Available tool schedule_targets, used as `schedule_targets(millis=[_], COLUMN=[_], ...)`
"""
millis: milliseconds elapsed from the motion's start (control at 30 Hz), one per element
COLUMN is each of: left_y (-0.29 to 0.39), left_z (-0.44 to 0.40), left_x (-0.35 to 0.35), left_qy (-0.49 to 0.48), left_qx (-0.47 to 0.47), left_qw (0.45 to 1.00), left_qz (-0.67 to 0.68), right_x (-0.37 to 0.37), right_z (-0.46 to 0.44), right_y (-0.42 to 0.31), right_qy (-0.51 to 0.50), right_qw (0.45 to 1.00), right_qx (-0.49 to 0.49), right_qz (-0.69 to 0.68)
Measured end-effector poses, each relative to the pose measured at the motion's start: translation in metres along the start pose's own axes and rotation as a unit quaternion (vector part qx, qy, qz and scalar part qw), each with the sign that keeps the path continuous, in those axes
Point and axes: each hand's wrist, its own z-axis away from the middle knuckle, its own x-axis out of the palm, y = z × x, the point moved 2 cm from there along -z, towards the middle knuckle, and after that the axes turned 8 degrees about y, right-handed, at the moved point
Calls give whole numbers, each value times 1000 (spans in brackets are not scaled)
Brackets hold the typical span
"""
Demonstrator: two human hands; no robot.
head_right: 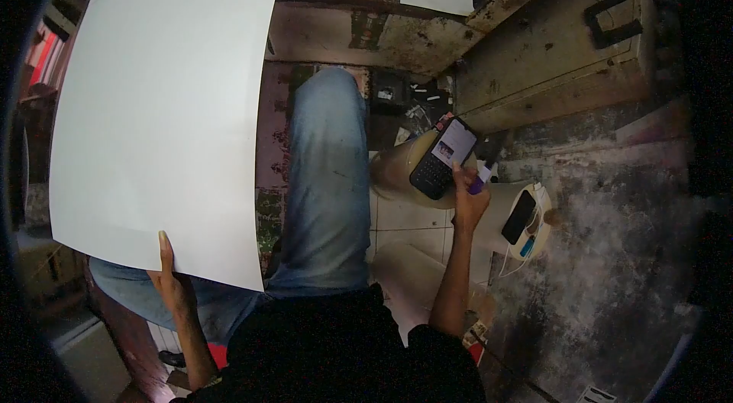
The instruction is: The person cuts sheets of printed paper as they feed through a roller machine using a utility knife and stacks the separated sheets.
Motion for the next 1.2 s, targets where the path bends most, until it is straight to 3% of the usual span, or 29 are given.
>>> schedule_targets(millis=[100, 200, 367, 500, 567, 667, 933, 1200], left_y=[-7, -15, -6, 1, 9, -6, -21, -13], left_z=[1, -1, 1, 7, 10, 6, 3, 6], left_x=[-5, -14, -10, -8, 0, -10, -21, -17], left_qy=[4, -82, -55, -32, -19, -35, -45, -47], left_qx=[6, 73, -38, 39, -49, -28, -74, -88], left_qw=[1000, 992, 998, 993, 998, 999, 995, 993], left_qz=[-9, -58, -18, -110, -25, -1, 54, 64], right_x=[-17, -21, -15, -22, -25, -33, -35, -22], right_z=[0, 9, 8, 9, 2, -3, -22, -24], right_y=[2, -4, 8, -4, -4, -18, -36, -43], right_qy=[-76, -112, -137, -79, -31, 26, -11, -14], right_qw=[996, 992, 987, 994, 997, 996, 981, 988], right_qx=[32, 9, -68, 65, 74, 78, 128, 127], right_qz=[39, 52, 44, 27, -5, -37, -143, -85])
